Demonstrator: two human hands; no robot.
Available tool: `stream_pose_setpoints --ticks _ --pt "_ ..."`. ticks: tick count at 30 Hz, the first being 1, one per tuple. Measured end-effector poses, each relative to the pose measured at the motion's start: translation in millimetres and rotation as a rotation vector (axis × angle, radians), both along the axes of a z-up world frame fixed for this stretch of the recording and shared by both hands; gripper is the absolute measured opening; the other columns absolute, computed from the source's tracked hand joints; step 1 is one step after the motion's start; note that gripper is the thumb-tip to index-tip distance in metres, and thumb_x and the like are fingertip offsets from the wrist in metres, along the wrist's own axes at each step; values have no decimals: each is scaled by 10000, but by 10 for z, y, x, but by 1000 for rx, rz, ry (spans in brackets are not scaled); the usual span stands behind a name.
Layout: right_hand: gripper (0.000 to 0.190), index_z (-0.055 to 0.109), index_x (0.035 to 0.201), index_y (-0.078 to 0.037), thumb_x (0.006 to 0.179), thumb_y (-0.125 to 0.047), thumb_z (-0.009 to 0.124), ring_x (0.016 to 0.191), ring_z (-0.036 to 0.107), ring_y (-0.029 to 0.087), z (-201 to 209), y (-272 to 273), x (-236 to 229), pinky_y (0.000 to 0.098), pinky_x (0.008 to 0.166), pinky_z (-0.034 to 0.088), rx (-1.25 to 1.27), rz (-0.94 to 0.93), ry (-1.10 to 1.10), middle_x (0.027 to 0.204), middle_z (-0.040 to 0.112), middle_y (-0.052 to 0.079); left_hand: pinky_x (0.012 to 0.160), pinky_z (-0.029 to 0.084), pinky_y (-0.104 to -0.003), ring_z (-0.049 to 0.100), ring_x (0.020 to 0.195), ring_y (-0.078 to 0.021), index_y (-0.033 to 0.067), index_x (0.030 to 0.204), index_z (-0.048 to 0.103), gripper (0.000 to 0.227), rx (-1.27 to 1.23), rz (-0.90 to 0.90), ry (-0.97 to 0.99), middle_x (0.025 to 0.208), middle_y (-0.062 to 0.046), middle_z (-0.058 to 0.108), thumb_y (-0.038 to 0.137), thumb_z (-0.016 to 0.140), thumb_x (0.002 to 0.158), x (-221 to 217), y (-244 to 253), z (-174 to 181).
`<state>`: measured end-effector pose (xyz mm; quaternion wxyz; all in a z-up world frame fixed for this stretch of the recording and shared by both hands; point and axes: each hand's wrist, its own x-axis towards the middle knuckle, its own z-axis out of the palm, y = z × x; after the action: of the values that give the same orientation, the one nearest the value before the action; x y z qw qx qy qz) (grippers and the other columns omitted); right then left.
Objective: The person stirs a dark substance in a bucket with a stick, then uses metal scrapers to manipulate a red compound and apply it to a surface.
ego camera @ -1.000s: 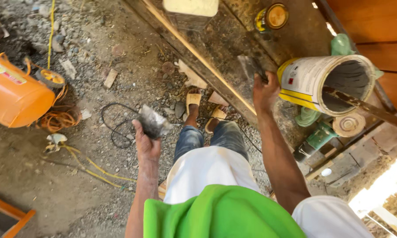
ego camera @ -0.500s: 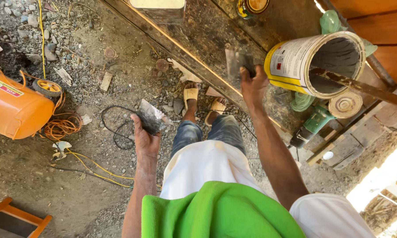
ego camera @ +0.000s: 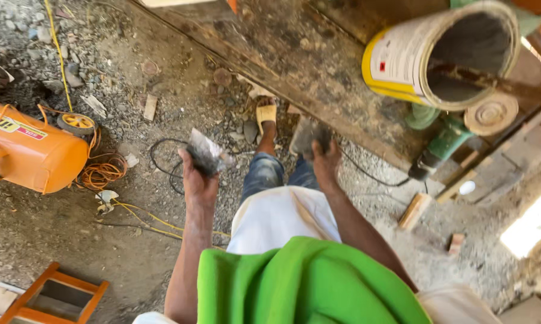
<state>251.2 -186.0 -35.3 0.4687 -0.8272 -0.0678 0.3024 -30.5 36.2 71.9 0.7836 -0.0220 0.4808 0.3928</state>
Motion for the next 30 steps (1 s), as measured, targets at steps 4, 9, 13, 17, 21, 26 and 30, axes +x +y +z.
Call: stream_pose_setpoints --ticks 4,9,13,17,21,26,30 --pt "171 641 1149 -98 1043 -198 730 841 706 213 -76 284 298 350 689 579 159 -180 13 1013 730 79 974 558 -465 709 1085 -207 149 1283 676 499 -8 -50 -9 1206 -3 737 533 575 979 286 183 -98" --pt "91 634 1087 -122 1063 -208 654 832 678 200 73 -32 -535 352 689 541 64 -544 592 977 701 61 1027 542 -400 688 1129 -187 116 1300 661 468 -15 -131 1 1268 -4 725 499 586 1042 474 209 -10" --pt "93 630 1037 -142 1080 -216 593 825 655 190 354 101 -318 353 688 511 604 -471 1009 949 679 48 987 529 -404 672 1107 -197 113 1290 668 488 85 -262 -50 1239 -7 723 528 586 1047 589 340 58" --pt "220 586 1055 -133 1132 -317 494 665 620 158 1319 47 247 321 648 453 1403 -165 1353 759 658 32 1031 534 -416 671 1141 -200 113 1294 666 475 108 -274 -88 1251 -17 718 508 580 1044 788 333 219" --pt "210 582 1070 -125 1134 -301 489 554 582 144 1959 164 265 324 608 484 1599 -181 1410 618 600 -8 1016 545 -442 673 1144 -206 124 1308 637 490 83 -306 -69 1252 -18 711 511 562 1016 942 254 479" --pt "265 615 1113 -129 950 -305 728 686 600 151 1694 -27 380 344 657 477 1437 -180 1077 800 669 21 1022 560 -428 680 1146 -221 92 1322 620 510 108 -330 -65 1262 -35 705 507 543 1035 1011 19 518" --pt "349 650 1261 -38 990 -210 787 825 702 212 968 -272 614 397 676 575 723 -381 325 1061 737 78 1007 547 -402 669 1141 -206 104 1340 632 454 104 -336 -64 1275 -24 703 478 550 1095 910 -198 383"
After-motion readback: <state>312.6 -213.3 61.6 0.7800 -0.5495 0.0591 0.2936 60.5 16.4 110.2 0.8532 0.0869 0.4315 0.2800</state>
